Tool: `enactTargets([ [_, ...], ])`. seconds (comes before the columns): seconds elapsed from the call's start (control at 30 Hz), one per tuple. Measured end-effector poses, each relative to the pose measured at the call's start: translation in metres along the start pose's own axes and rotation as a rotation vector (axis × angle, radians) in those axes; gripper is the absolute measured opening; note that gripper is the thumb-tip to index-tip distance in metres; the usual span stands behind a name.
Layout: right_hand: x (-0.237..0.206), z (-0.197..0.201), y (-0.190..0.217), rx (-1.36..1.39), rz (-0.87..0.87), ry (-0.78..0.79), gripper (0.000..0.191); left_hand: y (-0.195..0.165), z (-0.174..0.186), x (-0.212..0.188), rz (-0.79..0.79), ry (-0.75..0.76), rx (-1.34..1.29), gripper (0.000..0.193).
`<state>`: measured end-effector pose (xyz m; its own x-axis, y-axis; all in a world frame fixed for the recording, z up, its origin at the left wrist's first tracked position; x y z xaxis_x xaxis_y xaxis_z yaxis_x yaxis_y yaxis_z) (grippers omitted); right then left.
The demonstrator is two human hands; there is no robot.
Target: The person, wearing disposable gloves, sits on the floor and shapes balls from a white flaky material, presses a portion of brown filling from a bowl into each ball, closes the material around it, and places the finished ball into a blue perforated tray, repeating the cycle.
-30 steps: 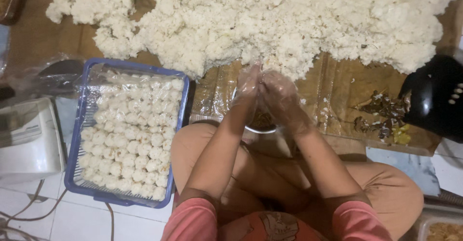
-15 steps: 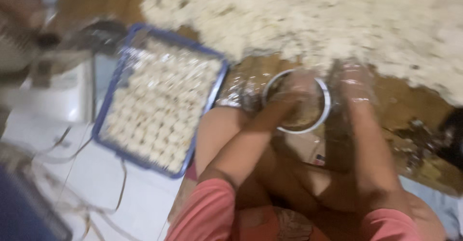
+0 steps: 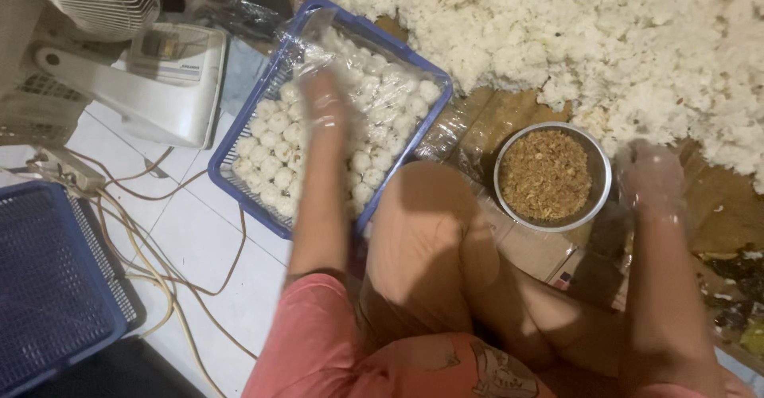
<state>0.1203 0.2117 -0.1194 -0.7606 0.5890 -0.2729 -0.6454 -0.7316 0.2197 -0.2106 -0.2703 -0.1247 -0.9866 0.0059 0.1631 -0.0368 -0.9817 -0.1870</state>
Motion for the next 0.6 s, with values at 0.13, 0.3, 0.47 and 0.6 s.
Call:
enactTargets([
  [0.13,-0.04,-0.029,-0.031,0.297,0.206,-0.318,0.018,0.069,0.0,-0.004,-0.175,0.091,0.2,0.016],
  [0.3,-0.05,-0.039,-0.037,0.388,0.246,-0.534,0.019,0.077,0.002,-0.037,-0.351,0.192,0.305,0.026],
  [0.47,-0.026,-0.026,-0.056,0.456,0.149,-0.702,0.008,0.036,0.018,-0.035,-0.279,0.297,0.155,0.038],
  [0.6,-0.008,-0.019,-0.081,0.902,-0.178,-0.657,0.009,-0.058,0.063,-0.046,-0.155,0.432,-0.05,0.052],
])
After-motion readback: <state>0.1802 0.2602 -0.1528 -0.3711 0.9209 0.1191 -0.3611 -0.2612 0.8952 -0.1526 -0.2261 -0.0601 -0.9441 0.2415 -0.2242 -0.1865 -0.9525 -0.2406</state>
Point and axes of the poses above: each hand's wrist, its own x-axis towards the middle knuckle, its own z-axis out of the back of the hand, y = z × x, the point moved 4 cm from there along x, towards the middle knuckle, and after that the axes turned 1 degree about -y, right-handed, at the moved point
